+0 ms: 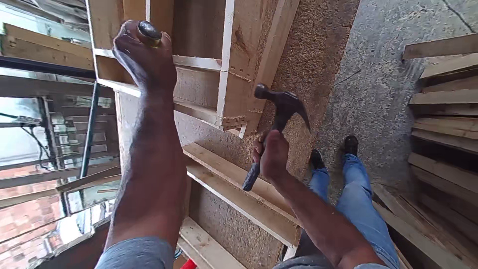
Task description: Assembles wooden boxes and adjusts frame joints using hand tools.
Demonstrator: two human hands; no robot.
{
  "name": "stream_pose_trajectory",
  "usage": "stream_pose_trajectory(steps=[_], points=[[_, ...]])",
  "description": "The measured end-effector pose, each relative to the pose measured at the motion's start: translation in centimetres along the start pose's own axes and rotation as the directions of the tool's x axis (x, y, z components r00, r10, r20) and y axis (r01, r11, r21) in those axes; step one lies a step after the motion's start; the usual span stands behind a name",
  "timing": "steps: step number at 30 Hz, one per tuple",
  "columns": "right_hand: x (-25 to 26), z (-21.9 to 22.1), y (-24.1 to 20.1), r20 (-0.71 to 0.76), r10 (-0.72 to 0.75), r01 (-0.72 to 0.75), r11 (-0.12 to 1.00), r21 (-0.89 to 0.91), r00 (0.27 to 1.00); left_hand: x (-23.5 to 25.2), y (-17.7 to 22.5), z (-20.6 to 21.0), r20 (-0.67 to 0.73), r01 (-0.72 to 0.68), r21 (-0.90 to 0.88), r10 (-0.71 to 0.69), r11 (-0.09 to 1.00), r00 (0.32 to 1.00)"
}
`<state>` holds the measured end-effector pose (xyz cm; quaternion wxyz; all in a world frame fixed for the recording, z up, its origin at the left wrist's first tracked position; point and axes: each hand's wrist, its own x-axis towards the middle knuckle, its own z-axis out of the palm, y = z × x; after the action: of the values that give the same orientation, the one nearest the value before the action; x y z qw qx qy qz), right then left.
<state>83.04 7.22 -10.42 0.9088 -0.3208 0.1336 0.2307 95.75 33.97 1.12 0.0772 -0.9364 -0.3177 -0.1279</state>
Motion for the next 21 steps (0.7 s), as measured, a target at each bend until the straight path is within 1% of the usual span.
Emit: stream_pose_trajectory(steps=[1,2,3,4,5,6,7,8,9,10,11,12,13,14,15,16,17,18,19,20,21], points=[[0.1,0.0,-0.1,0.051,0.099,-0.094,0.992,-0.089,0.994,-0.1,0.1,-0.1,-0.004,0.005,-0.001,-0.005,1.0,1.0],[-0.1,-0.2,-0.7,0.077,0.142,-0.132,0.983,-0.127,0.987,-0.1,0.0,-0.2,-0.001,0.003,-0.001,-0.003,1.0,1.0],[0.2,-0.5,-1.5,0.087,0.101,-0.09,0.989,-0.122,0.991,0.3,0.2,-0.1,-0.013,0.0,-0.011,0.0,1.0,1.0],[0.0,-0.7,-1.8,0.065,0.023,-0.019,0.998,-0.064,0.998,0.2,-0.1,0.0,-0.015,0.004,-0.013,-0.005,1.0,1.0],[-0.3,-0.5,-1.4,0.009,-0.058,0.058,0.998,0.023,0.998,-0.1,-0.3,0.1,-0.005,0.002,-0.004,-0.002,1.0,1.0],[0.1,-0.3,-0.5,-0.019,-0.119,0.12,0.99,0.071,0.993,0.2,-0.2,0.2,-0.011,-0.004,-0.008,0.004,1.0,1.0],[0.2,-0.3,0.8,0.001,-0.116,0.116,0.993,0.021,0.993,0.1,-0.3,0.2,-0.01,-0.003,-0.006,0.003,1.0,1.0],[0.2,-0.4,1.7,0.063,-0.041,0.047,0.994,-0.097,0.997,-0.1,-0.3,0.1,-0.008,0.0,-0.007,0.0,1.0,1.0],[0.3,-0.6,1.5,0.115,0.029,-0.009,0.985,-0.171,0.993,-0.1,-0.3,0.0,-0.009,-0.001,-0.011,0.001,1.0,1.0],[0.4,-0.9,0.6,0.137,0.045,-0.016,0.979,-0.205,0.99,0.1,-0.2,0.0,-0.015,-0.009,-0.019,0.009,1.0,1.0],[0.8,-1.2,-0.4,0.14,-0.005,0.032,0.982,-0.188,0.99,0.5,-0.1,0.1,-0.033,-0.012,-0.034,0.01,0.999,0.999],[0.2,-1.3,-0.8,0.102,-0.078,0.09,0.989,-0.118,0.992,0.2,-0.6,0.2,-0.029,-0.006,-0.028,0.005,1.0,1.0],[0.0,-1.1,-0.6,0.036,-0.157,0.158,0.987,-0.028,0.987,0.0,-0.8,0.4,-0.025,-0.006,-0.019,0.006,1.0,1.0],[0.8,-0.8,0.3,0.004,-0.213,0.213,0.977,0.021,0.977,0.3,-0.7,0.5,-0.032,-0.009,-0.021,0.008,1.0,0.999],[1.0,-0.6,1.6,0.018,-0.192,0.192,0.981,-0.019,0.981,0.2,-0.8,0.4,-0.025,-0.006,-0.019,0.005,1.0,1.0],[1.4,-0.7,2.5,0.074,-0.106,0.115,0.986,-0.124,0.992,0.0,-0.8,0.3,-0.023,-0.001,-0.023,0.0,1.0,1.0],[1.6,-0.8,2.4,0.119,-0.029,0.051,0.981,-0.186,0.992,-0.1,-0.7,0.2,-0.024,-0.002,-0.023,0.001,1.0,1.0],[1.6,-1.0,1.4,0.14,0.011,0.016,0.982,-0.19,0.99,0.1,-0.5,0.1,-0.021,-0.01,-0.026,0.01,1.0,1.0],[2.1,-1.2,0.2,0.147,-0.012,0.034,0.989,-0.145,0.989,0.6,-0.2,0.1,-0.035,-0.011,-0.035,0.01,0.999,0.999],[1.7,-1.4,-0.2,0.114,-0.066,0.073,0.996,-0.051,0.991,0.5,-0.4,0.1,-0.027,0.005,-0.021,-0.006,1.0,1.0],[0.9,-1.4,0.1,0.051,-0.116,0.113,0.992,0.047,0.992,0.0,-0.8,0.1,-0.007,0.019,0.004,-0.019,1.0,1.0]])
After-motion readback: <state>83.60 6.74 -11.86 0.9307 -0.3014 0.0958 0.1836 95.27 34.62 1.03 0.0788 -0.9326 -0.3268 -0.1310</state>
